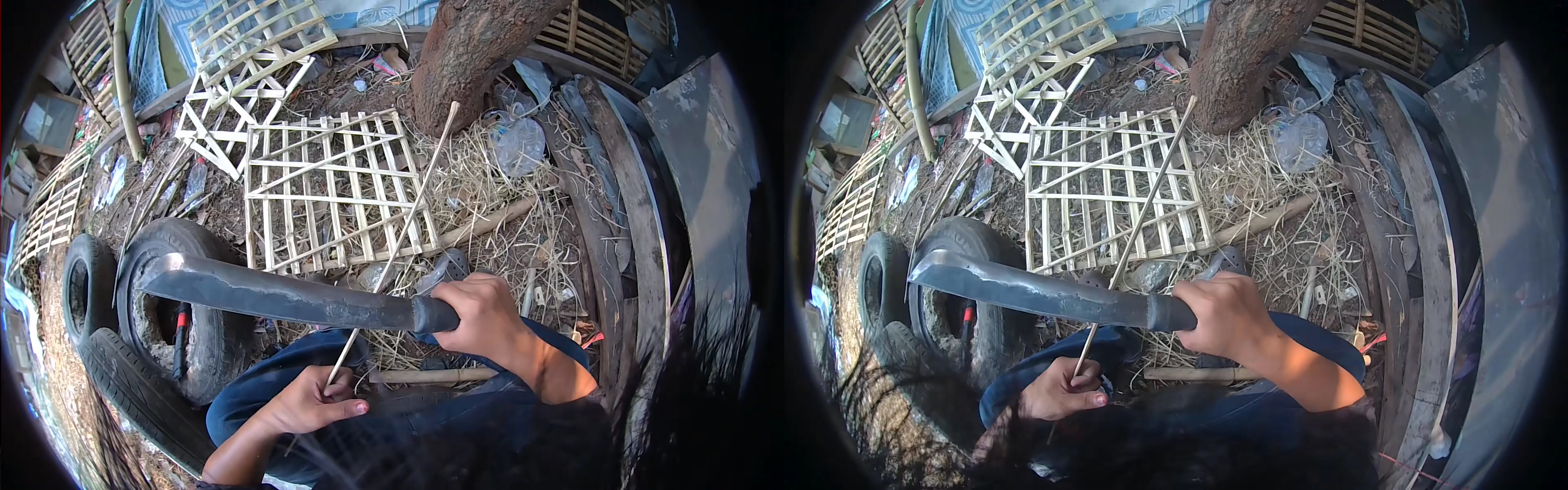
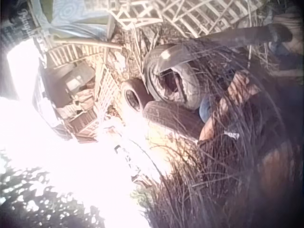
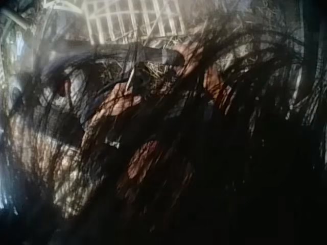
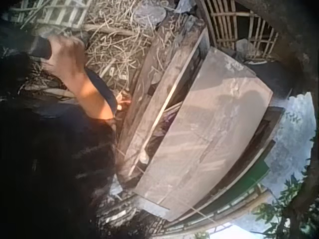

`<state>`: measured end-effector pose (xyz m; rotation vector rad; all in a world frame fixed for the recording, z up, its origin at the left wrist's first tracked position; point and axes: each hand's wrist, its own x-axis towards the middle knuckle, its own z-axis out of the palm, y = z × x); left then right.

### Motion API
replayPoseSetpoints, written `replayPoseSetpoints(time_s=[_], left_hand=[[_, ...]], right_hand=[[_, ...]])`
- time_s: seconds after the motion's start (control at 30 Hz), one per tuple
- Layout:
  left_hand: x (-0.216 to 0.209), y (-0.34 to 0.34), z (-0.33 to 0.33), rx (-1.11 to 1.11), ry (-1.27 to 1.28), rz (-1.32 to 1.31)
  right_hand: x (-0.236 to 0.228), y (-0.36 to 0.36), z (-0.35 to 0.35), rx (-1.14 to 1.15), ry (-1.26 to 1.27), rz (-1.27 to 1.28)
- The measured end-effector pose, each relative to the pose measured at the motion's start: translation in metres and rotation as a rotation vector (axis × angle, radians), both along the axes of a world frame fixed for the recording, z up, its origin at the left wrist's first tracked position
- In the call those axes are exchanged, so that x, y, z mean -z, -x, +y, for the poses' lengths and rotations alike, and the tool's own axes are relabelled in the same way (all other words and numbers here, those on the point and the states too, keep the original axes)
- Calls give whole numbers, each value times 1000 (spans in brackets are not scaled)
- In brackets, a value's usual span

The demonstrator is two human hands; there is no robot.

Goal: The person constructs a bamboo lattice by hand and using a hammer and a large blade. They position thin bamboo strips onto a pre-assembled frame, secure them using a hammer, and trim the excess length of the strips with the blade.

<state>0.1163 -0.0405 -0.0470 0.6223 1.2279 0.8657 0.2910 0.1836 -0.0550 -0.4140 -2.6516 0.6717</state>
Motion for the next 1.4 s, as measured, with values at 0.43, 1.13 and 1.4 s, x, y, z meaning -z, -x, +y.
replayPoseSetpoints(time_s=[0.43, 1.13, 1.4], left_hand=[[-9, 1, -13, -53, -68, 410], [54, 27, 1, -706, -76, -161], [55, 21, 5, -821, -371, -102]], right_hand=[[-9, -71, 182, 1023, -101, -250], [282, -206, 136, 1126, 436, -706], [274, -166, 107, 837, 233, -787]])
